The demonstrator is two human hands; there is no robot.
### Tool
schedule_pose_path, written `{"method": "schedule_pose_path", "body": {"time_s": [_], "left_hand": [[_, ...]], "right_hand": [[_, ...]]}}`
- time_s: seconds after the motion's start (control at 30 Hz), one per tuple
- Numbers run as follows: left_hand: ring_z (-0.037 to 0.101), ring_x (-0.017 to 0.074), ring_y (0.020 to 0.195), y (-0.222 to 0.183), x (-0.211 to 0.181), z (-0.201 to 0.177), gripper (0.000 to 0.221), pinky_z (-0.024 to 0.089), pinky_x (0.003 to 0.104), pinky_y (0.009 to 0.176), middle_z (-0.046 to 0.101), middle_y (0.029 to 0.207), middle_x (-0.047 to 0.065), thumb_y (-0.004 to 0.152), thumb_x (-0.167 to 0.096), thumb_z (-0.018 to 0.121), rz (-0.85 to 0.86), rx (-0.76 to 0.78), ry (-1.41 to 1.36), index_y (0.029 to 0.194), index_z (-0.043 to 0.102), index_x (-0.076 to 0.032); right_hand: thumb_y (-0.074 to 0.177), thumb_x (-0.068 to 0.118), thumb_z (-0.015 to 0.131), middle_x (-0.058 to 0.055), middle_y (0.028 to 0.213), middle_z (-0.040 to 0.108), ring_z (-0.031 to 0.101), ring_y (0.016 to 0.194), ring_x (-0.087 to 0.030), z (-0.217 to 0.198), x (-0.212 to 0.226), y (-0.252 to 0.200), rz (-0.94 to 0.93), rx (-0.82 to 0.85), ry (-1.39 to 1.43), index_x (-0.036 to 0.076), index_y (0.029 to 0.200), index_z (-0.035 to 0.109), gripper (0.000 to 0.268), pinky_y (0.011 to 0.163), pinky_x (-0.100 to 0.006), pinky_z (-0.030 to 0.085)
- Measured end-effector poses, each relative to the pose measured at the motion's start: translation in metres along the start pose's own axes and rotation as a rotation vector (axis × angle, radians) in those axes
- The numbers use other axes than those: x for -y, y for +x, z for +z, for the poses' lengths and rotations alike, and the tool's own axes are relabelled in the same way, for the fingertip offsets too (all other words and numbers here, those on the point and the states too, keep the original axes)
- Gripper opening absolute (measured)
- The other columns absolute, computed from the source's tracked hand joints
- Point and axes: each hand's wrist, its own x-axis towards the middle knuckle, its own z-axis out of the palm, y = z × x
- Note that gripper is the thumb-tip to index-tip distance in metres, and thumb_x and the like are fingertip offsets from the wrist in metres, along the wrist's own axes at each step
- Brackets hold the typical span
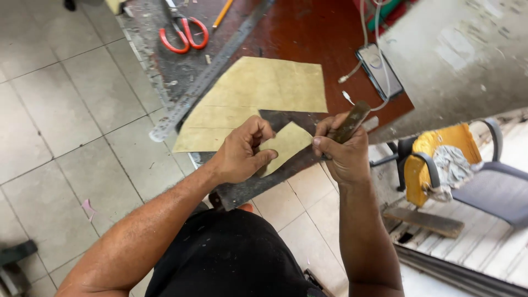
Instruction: Measuring, marking, and cutting leather strips on a workbench using a ruler, pencil, knife, and scissors.
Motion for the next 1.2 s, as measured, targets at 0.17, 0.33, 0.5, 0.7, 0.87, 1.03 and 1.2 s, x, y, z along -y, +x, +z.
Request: {"method": "schedule_pose_path", "body": {"time_s": [0.17, 0.33, 0.5, 0.7, 0.87, 1.03, 1.2], "left_hand": [[0.067, 0.0329, 0.117, -0.027, 0.0, -0.032, 0.018, 0.052, 0.052, 0.1, 0.069, 0.106, 0.016, 0.091, 0.002, 0.067, 0.039, -0.107, 0.039, 0.102, 0.072, -0.01], [0.069, 0.0261, 0.106, -0.058, 0.001, -0.088, 0.04, 0.057, 0.044, 0.09, 0.07, 0.123, 0.02, 0.091, 0.006, 0.057, 0.029, -0.149, 0.078, 0.119, 0.078, -0.012], [0.073, 0.0354, 0.09, -0.08, -0.021, -0.158, 0.023, 0.06, 0.043, 0.079, 0.077, 0.107, 0.015, 0.092, -0.004, 0.068, 0.277, -0.238, 0.179, 0.11, 0.081, -0.011], [0.072, 0.0387, 0.093, -0.105, -0.013, -0.245, 0.035, 0.06, 0.047, 0.077, 0.075, 0.113, 0.016, 0.089, 0.004, 0.062, 0.29, -0.236, 0.171, 0.116, 0.078, -0.011], [0.072, 0.0297, 0.088, -0.125, -0.007, -0.304, 0.031, 0.057, 0.042, 0.076, 0.076, 0.107, 0.014, 0.086, -0.001, 0.069, 0.193, -0.252, 0.064, 0.112, 0.08, -0.012], [0.065, 0.0088, 0.081, -0.137, 0.01, -0.332, 0.022, 0.053, 0.029, 0.071, 0.079, 0.1, 0.005, 0.085, -0.007, 0.079, 0.047, -0.335, 0.034, 0.104, 0.083, -0.016], [0.065, 0.0081, 0.072, -0.14, 0.012, -0.353, 0.015, 0.051, 0.027, 0.062, 0.078, 0.095, 0.005, 0.082, -0.009, 0.085, 0.007, -0.422, 0.062, 0.096, 0.083, -0.016]], "right_hand": [[0.081, -0.013, 0.077, -0.016, 0.083, 0.065, 0.05, 0.047, -0.01, 0.026, -0.008, 0.019, 0.077, 0.059, -0.286, 0.006, 0.099, 0.053, 0.035, 0.045, -0.023, 0.047], [0.086, 0.007, 0.079, -0.016, 0.096, 0.072, 0.07, 0.081, -0.031, 0.08, -0.008, 0.031, 0.165, 0.043, -1.158, 0.008, 0.121, 0.065, 0.038, 0.068, -0.042, 0.055], [0.092, 0.023, 0.068, -0.011, 0.113, 0.06, 0.067, 0.096, -0.045, 0.123, -0.049, 0.046, 0.292, 0.036, -1.641, 0.022, 0.131, 0.063, 0.039, 0.083, -0.057, 0.053], [0.091, 0.022, 0.061, -0.014, 0.115, 0.057, 0.06, 0.11, -0.043, 0.148, -0.092, 0.062, 0.299, -0.004, -1.853, 0.021, 0.125, 0.066, 0.034, 0.091, -0.057, 0.05], [0.087, 0.017, 0.071, -0.015, 0.115, 0.055, 0.057, 0.113, -0.043, 0.165, -0.114, 0.049, 0.072, -0.086, -1.909, 0.013, 0.129, 0.067, 0.042, 0.095, -0.056, 0.044], [0.084, 0.016, 0.083, -0.008, 0.101, 0.07, 0.071, 0.098, -0.029, 0.213, -0.125, 0.063, -0.129, -0.011, -1.63, 0.014, 0.12, 0.072, 0.038, 0.085, -0.044, 0.055], [0.087, 0.008, 0.081, -0.013, 0.102, 0.069, 0.071, 0.096, -0.034, 0.237, -0.167, 0.143, -0.397, 0.223, -1.5, 0.008, 0.118, 0.072, 0.032, 0.081, -0.044, 0.056]]}}
